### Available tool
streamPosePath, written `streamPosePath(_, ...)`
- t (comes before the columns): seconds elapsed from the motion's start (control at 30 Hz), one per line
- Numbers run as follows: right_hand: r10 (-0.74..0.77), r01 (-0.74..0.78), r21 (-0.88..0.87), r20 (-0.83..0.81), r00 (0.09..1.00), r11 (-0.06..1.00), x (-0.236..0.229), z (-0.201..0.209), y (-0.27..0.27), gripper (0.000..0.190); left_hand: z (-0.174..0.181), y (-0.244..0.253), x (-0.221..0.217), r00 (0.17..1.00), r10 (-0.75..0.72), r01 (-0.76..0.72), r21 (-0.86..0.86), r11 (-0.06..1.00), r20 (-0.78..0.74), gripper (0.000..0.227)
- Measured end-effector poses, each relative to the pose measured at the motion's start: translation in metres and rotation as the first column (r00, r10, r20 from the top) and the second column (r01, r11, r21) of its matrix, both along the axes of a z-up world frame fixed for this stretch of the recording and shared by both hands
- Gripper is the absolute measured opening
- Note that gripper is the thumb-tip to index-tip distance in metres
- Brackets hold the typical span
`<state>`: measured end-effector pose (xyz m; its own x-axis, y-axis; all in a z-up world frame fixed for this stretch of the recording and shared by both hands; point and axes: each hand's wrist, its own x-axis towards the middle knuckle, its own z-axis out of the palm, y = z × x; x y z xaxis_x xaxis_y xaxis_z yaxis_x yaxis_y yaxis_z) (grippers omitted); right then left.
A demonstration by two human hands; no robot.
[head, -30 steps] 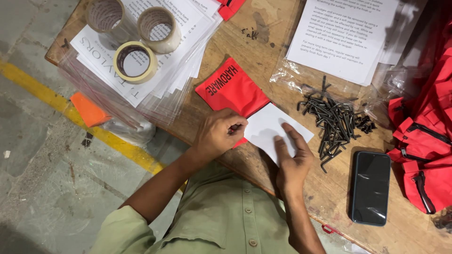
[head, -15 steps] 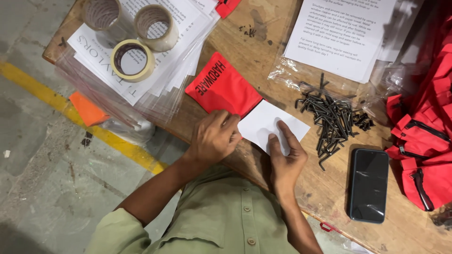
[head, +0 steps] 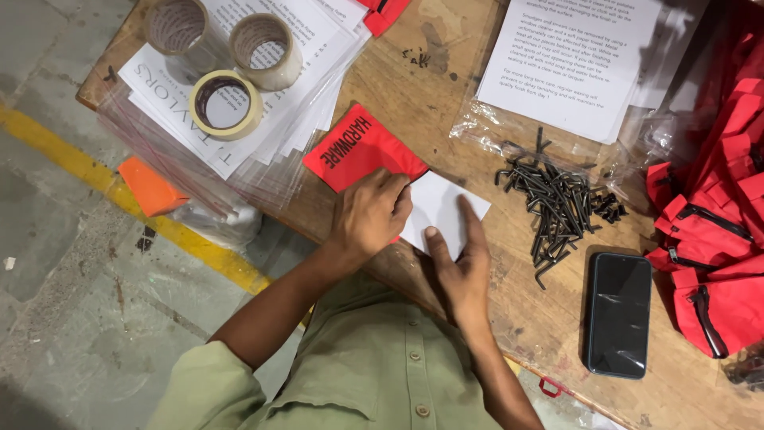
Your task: The person organizes hardware items, placing small black fasteners into red bags and folding instruction sheets on a wooden table.
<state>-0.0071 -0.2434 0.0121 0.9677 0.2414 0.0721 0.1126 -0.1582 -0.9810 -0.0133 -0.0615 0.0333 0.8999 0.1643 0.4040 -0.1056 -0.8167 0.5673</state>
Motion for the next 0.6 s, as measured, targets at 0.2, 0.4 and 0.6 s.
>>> streamPosePath(0.2,0.0,0.115,0.251,-0.415,0.91,0.961,-0.001,0.012,-0.006,0.065,0.004,-0.006,0.0,0.997,-0.042,0.04,-0.029,0.999,-0.063,0.01)
streamPosePath(0.4,0.068,0.056,0.305,-0.383,0.921,0.951,-0.003,0.011,0.005,0.064,0.009,-0.013,0.001,0.992,-0.122,0.123,-0.149,0.981,0.015,0.018)
streamPosePath(0.6,0.048,0.158,0.385,-0.475,0.879,0.909,0.006,0.009,0.001,0.074,0.011,-0.012,-0.005,0.993,-0.117,0.112,-0.236,0.965,-0.006,0.019)
